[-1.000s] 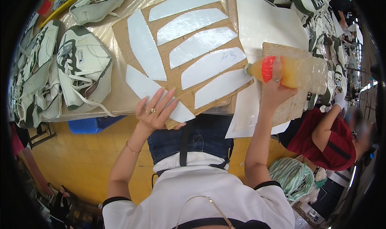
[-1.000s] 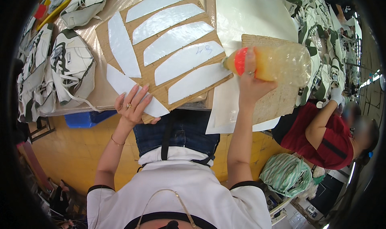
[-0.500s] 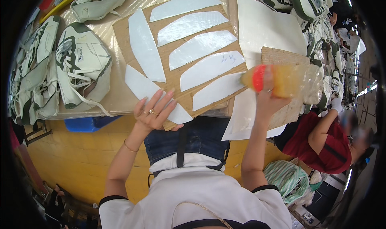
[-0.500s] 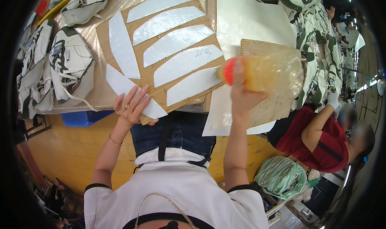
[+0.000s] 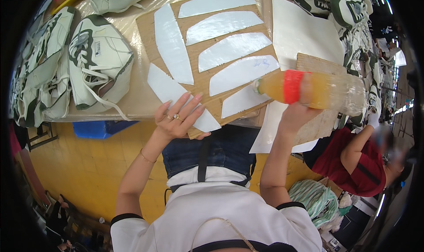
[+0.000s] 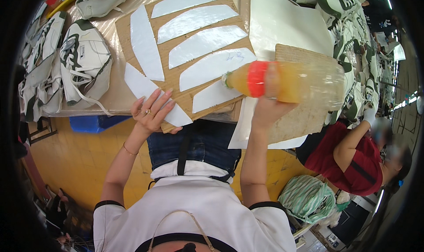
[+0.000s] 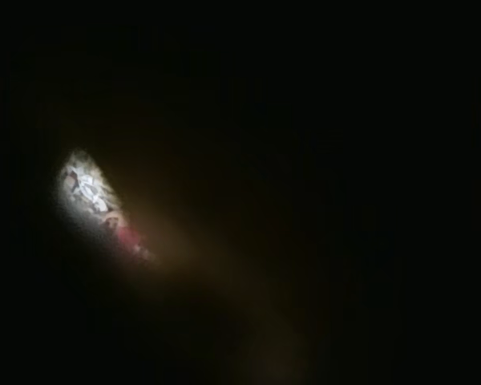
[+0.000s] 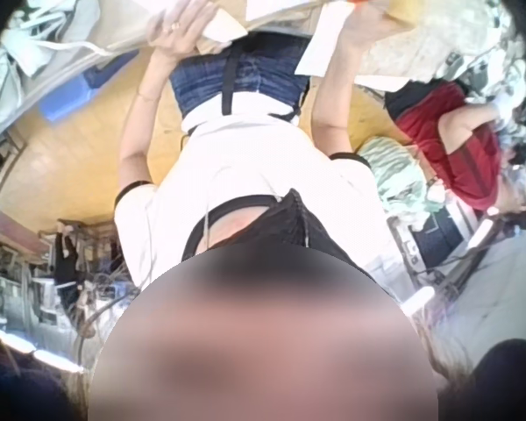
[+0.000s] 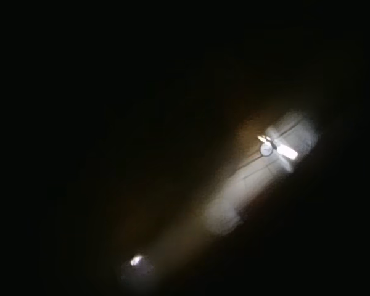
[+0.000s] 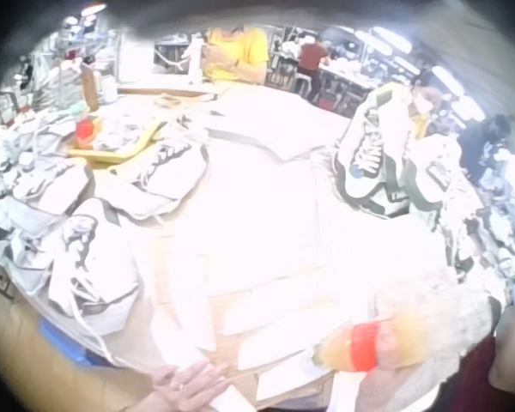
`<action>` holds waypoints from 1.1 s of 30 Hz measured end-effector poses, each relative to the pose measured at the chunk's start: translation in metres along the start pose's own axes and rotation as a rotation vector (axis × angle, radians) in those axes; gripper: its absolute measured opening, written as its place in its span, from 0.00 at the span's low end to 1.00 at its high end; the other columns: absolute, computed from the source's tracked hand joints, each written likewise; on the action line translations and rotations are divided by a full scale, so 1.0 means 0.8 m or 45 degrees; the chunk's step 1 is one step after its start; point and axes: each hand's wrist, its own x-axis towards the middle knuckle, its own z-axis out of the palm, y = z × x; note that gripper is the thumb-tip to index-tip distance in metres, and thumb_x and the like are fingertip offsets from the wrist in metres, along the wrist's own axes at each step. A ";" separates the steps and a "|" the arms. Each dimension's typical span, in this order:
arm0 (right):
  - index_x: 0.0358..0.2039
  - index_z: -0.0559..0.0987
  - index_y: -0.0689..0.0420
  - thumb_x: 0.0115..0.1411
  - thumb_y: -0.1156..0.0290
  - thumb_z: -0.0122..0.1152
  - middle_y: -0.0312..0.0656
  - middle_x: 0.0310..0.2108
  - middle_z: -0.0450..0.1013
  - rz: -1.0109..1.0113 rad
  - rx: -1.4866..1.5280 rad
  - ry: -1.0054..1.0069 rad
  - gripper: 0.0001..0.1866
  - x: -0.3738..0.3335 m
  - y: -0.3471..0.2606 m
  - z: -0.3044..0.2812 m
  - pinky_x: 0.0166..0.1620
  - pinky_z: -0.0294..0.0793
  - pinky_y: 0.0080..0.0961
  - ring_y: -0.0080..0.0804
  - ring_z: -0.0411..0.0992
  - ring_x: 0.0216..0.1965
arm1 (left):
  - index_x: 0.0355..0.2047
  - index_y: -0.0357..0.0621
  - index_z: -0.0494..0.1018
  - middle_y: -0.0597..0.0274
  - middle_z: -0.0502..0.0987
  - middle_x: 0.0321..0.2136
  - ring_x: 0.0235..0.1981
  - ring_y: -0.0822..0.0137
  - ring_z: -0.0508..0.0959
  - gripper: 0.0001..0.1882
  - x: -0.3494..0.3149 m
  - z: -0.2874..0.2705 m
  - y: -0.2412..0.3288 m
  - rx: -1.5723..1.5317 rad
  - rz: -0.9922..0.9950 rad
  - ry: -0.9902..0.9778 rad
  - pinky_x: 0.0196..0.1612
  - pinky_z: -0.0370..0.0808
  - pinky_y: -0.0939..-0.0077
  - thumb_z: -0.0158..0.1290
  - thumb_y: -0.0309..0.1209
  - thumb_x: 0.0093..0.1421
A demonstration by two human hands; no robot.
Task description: The person places white fabric pieces onto a cardboard template, then uses a squeeze bottle to apply adhesive to each piece. The person repeats this process for multiple pieces and later handles a larger white sheet of material.
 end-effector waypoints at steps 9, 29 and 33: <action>0.39 0.77 0.65 0.58 0.63 0.65 0.43 0.37 0.74 -0.009 -0.103 -0.056 0.18 0.005 -0.005 0.005 0.40 0.75 0.29 0.28 0.73 0.35 | 0.37 0.60 0.78 0.73 0.79 0.46 0.52 0.70 0.75 0.30 0.000 0.004 0.000 0.013 0.011 0.040 0.63 0.49 0.67 0.38 0.66 0.59; 0.51 0.73 0.61 0.54 0.69 0.62 0.44 0.49 0.72 -1.012 -1.145 -1.078 0.23 -0.054 -0.017 -0.028 0.52 0.71 0.39 0.38 0.71 0.48 | 0.38 0.60 0.79 0.73 0.78 0.48 0.52 0.70 0.74 0.30 0.000 -0.002 0.000 0.004 0.005 -0.017 0.64 0.48 0.66 0.41 0.67 0.57; 0.49 0.74 0.62 0.55 0.71 0.61 0.45 0.49 0.72 -0.458 -0.681 -0.667 0.21 -0.065 -0.015 -0.022 0.54 0.69 0.42 0.37 0.72 0.47 | 0.38 0.60 0.78 0.72 0.78 0.48 0.53 0.70 0.74 0.30 -0.001 0.004 0.001 -0.018 -0.017 0.039 0.65 0.48 0.66 0.41 0.67 0.57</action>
